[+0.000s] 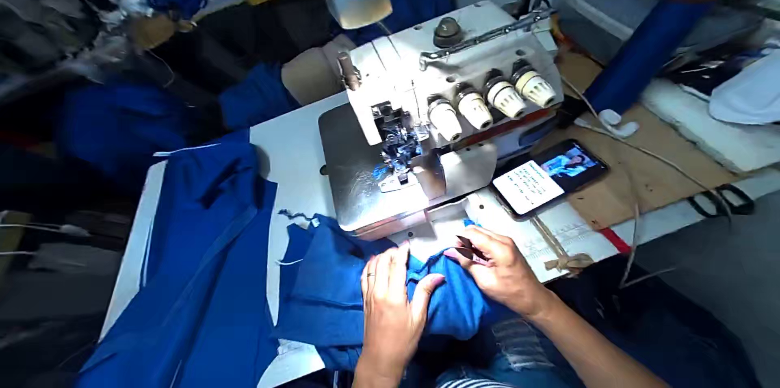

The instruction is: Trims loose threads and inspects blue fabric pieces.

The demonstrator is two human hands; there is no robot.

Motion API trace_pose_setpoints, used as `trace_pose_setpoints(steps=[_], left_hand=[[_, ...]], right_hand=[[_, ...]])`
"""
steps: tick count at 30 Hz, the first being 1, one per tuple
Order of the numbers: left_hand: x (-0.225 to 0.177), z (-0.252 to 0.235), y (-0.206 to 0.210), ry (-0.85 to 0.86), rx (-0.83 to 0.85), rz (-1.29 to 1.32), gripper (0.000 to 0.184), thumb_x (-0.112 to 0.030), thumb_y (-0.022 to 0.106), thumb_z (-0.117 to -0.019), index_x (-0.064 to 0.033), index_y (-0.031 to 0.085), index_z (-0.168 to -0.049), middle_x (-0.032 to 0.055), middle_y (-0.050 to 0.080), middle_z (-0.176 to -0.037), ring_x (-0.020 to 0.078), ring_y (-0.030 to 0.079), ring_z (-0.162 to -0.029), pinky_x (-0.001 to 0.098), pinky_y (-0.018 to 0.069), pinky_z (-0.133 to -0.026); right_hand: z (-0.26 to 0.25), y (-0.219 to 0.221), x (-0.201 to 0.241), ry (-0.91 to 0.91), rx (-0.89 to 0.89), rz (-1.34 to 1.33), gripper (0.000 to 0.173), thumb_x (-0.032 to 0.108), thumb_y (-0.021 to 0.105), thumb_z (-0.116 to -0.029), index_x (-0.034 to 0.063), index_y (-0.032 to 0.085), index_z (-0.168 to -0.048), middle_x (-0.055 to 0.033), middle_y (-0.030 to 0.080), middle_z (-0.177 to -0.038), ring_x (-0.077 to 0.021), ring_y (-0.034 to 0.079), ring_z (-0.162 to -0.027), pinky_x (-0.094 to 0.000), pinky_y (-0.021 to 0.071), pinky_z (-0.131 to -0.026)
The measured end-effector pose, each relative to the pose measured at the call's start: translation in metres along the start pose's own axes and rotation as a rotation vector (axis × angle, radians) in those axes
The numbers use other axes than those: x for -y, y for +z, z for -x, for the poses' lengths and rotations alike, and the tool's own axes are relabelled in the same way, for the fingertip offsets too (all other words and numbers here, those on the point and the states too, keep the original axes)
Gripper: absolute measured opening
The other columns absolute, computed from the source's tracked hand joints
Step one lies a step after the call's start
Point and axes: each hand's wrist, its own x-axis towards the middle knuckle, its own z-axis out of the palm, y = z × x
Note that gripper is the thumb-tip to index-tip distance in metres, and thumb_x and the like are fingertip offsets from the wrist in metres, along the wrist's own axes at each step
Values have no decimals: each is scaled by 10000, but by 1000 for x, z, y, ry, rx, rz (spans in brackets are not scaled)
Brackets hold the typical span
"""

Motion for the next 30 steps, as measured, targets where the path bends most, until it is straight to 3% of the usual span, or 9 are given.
trace_pose_setpoints(steps=[2,4,8,14,17,20,23,26,30], left_hand=[[0,-4,2,4,-92,132,277,-380,717,-915,-121,800,-974,-19,727,-908,100,676,-895,338,541,-892],[-4,-10,-4,-73,-53,372,158,-253,730,-915,-105,782,-890,-40,700,-876,24,659,-837,193,562,-787],[-18,-24,-18,-400,150,892,116,-94,597,-1007,-56,704,-984,9,706,-877,64,674,-821,241,568,-779],[-12,-30,-10,-634,236,1111,139,0,763,-847,6,765,-986,92,758,-889,118,728,-826,274,613,-789],[-13,-33,-8,-723,173,1123,32,28,732,-861,13,753,-880,98,738,-782,116,716,-721,269,610,-697],[-14,-35,-8,-754,129,1108,32,38,722,-864,18,744,-853,93,733,-757,114,713,-700,265,610,-689],[-15,-35,-7,-779,132,1115,51,32,698,-890,22,745,-874,104,733,-762,128,717,-701,272,614,-688],[-14,-37,-6,-800,163,1121,82,11,667,-921,14,737,-878,100,727,-754,124,712,-692,270,610,-675],[-13,-37,-6,-812,194,1153,126,-17,630,-959,11,744,-913,102,724,-761,121,708,-698,270,606,-682]], right_hand=[[-1,-2,1,4,-24,-55,93,132,701,-887,43,724,-902,-7,666,-809,-26,610,-718,-170,527,-658],[-3,-5,5,52,-27,-125,105,137,726,-864,33,718,-871,0,666,-785,-2,602,-711,-150,513,-659],[-10,-17,24,350,102,-325,128,199,765,-879,118,692,-811,83,609,-684,42,534,-611,-132,445,-579],[-11,-18,25,497,105,-311,177,164,764,-886,124,655,-753,58,552,-621,-11,495,-551,-173,402,-517],[-9,-14,23,462,71,-272,126,211,798,-852,129,703,-864,65,620,-685,-4,550,-595,-168,449,-548],[-8,-9,19,313,11,-137,424,393,819,-789,125,685,-1088,70,653,-878,14,595,-766,-170,513,-680],[-9,-13,25,122,-48,20,404,360,726,-866,90,688,-1164,13,660,-1008,-11,627,-902,-183,543,-777],[-3,-15,34,12,-55,121,294,250,663,-937,93,718,-1179,-9,671,-1010,-28,623,-798,-189,546,-681],[13,-4,34,39,-27,175,247,260,621,-967,109,743,-1122,13,659,-864,-46,582,-665,-217,511,-575]])
